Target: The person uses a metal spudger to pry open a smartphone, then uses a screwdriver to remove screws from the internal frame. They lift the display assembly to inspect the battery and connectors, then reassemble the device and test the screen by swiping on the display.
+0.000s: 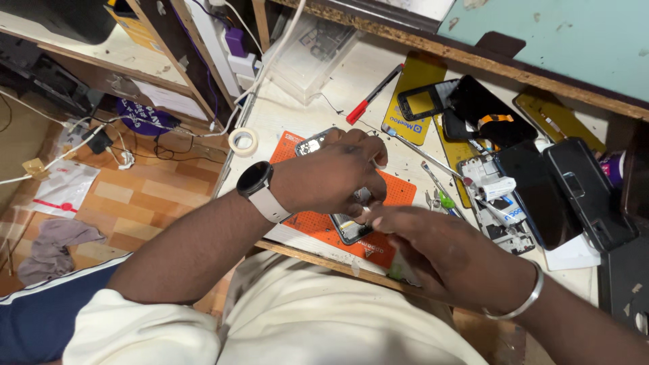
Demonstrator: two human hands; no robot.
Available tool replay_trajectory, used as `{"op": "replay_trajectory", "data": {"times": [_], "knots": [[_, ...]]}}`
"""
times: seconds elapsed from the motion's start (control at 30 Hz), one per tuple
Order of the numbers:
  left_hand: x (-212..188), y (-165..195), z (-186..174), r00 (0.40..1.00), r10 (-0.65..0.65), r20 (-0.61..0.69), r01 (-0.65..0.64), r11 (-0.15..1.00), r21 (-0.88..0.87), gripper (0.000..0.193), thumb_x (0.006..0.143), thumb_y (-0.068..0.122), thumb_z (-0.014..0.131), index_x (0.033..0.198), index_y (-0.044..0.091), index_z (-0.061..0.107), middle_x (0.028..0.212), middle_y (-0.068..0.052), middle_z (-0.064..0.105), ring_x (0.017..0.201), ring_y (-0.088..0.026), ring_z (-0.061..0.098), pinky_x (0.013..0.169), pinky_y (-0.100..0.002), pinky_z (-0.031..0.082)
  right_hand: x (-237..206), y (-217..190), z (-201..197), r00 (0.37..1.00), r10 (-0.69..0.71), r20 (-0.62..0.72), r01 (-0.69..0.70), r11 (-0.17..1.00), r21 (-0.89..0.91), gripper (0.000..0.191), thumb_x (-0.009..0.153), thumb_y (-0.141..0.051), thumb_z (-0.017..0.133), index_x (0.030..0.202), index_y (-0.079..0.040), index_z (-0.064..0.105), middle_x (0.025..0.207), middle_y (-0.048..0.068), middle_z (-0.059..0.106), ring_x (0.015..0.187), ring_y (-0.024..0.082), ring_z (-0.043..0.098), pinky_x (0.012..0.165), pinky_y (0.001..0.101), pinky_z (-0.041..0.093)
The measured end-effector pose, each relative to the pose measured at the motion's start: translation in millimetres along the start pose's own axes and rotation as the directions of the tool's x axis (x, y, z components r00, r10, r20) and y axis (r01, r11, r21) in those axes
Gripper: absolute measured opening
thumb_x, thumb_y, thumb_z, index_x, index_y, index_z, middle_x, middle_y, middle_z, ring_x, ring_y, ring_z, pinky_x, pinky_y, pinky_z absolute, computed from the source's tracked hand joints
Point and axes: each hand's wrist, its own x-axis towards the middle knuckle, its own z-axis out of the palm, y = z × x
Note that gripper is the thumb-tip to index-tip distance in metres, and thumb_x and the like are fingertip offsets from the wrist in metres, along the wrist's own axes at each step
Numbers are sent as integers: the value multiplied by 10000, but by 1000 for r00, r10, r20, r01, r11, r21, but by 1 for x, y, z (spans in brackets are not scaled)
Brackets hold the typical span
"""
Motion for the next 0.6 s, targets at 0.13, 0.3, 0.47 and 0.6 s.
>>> {"op": "replay_trajectory", "data": {"times": [0.13,0.3,0.47,0.6], "knots": [[0,2,0,999,-32,13,32,1000,-1,247,624,342,911,793,231,768,1210,-75,598,1210,-310,508,932,-498,381,15,-4,-3,988,144,53,-135,978,-157,417,824,-115,800,1160,-61,558,951,84,739,789,276,731,669,372,590],[1,-2,1,998,-50,29,49,998,29,281,630,336,914,848,236,768,1203,-57,604,1195,-306,512,916,-496,377,11,2,3,920,332,210,-352,933,68,460,855,-32,665,1308,-82,600,1011,92,746,772,247,729,636,356,578],[-1,-4,5,999,-48,17,48,998,39,225,679,339,909,811,230,763,1214,-47,610,1197,-291,523,930,-493,383,4,4,17,985,164,-49,-169,976,-140,367,904,-173,774,1176,-73,549,999,127,691,810,275,718,692,378,582],[-1,-3,3,1000,-31,1,31,999,13,228,675,332,910,831,238,773,1211,-65,608,1186,-306,521,933,-495,380,4,2,15,967,241,83,-239,971,-30,499,768,24,707,1243,-51,575,950,93,735,748,271,731,593,373,573]]}}
